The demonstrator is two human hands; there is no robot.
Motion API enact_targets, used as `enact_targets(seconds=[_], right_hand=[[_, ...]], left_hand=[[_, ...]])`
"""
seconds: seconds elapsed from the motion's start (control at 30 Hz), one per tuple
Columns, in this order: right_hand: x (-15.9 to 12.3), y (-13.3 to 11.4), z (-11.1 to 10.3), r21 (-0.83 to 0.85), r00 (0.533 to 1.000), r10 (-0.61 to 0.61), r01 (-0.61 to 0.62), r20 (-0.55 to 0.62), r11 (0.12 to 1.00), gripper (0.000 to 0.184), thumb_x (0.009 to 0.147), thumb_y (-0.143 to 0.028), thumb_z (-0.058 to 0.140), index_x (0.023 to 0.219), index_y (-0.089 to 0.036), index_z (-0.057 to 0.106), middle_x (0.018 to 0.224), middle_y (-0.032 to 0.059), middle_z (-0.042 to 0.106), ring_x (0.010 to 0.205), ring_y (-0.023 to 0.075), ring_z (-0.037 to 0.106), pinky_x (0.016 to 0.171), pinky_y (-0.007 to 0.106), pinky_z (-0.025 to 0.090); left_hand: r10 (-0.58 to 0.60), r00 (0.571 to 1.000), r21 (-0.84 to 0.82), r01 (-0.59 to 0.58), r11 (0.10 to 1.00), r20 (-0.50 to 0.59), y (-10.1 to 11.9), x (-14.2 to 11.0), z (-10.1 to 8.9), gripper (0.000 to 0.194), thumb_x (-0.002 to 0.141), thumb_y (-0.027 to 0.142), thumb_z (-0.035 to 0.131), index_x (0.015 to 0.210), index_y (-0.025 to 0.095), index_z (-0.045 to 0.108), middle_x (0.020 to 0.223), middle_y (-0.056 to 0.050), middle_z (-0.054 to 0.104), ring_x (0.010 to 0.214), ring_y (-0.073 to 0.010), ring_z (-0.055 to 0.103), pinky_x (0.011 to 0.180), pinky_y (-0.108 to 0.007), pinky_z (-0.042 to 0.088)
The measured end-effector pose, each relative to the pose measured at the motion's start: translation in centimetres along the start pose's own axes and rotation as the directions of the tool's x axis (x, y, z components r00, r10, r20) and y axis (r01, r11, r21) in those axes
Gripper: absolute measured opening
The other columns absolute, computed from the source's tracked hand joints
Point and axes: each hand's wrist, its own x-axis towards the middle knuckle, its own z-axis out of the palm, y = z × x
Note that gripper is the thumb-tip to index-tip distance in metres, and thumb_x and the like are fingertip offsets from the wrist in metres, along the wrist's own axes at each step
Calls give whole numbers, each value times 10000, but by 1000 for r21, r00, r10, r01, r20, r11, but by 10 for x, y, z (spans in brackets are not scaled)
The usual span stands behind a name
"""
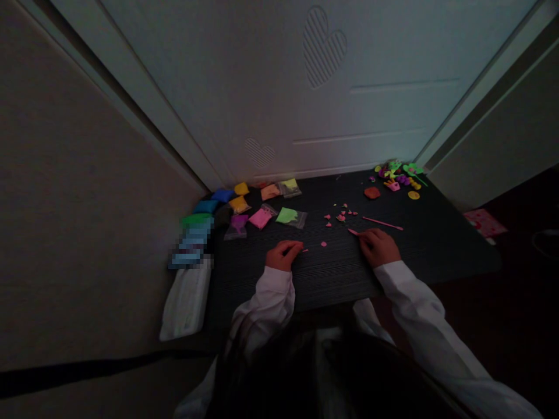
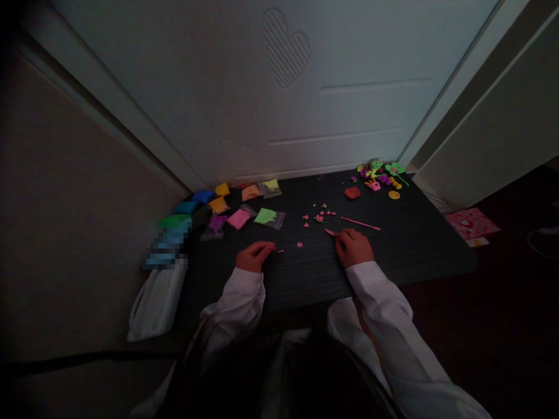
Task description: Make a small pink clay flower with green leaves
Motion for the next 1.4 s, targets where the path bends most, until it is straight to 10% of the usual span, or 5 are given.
enact_targets(seconds=[0.4, 0.73, 1.4], right_hand=[[-8, -46, 4, 175, 972, -71, 112, -226, 978, 218, 760, -264, 428, 885, -178, 584, 941, 63, 557, 926, 157, 466, 813, 310, 326], [-7, -119, 22, 389, 939, -333, 338, -84, 857, 278, 789, -326, 414, 1002, -205, 546, 920, 44, 593, 871, 116, 495, 802, 279, 341], [-2, -94, 9, 536, 975, -72, 175, -208, 826, 143, 745, -297, 478, 748, -176, 553, 769, 33, 573, 790, 128, 519, 735, 276, 411]], left_hand=[[-4, 999, 10, 5, 1000, -45, 5, -2, 0, 236, 626, 370, 543, 514, 164, 516, 492, 34, 481, 494, -84, 440, 509, -216, 358], [89, 991, -27, -87, 996, 95, 9, -7, -3, 290, 700, 349, 452, 501, 168, 558, 539, 11, 543, 530, -94, 486, 557, -223, 388], [-59, 998, -140, 62, 988, 30, 12, -6, 1, 429, 758, 431, 354, 554, 142, 598, 533, -23, 585, 535, -107, 533, 573, -233, 415]])
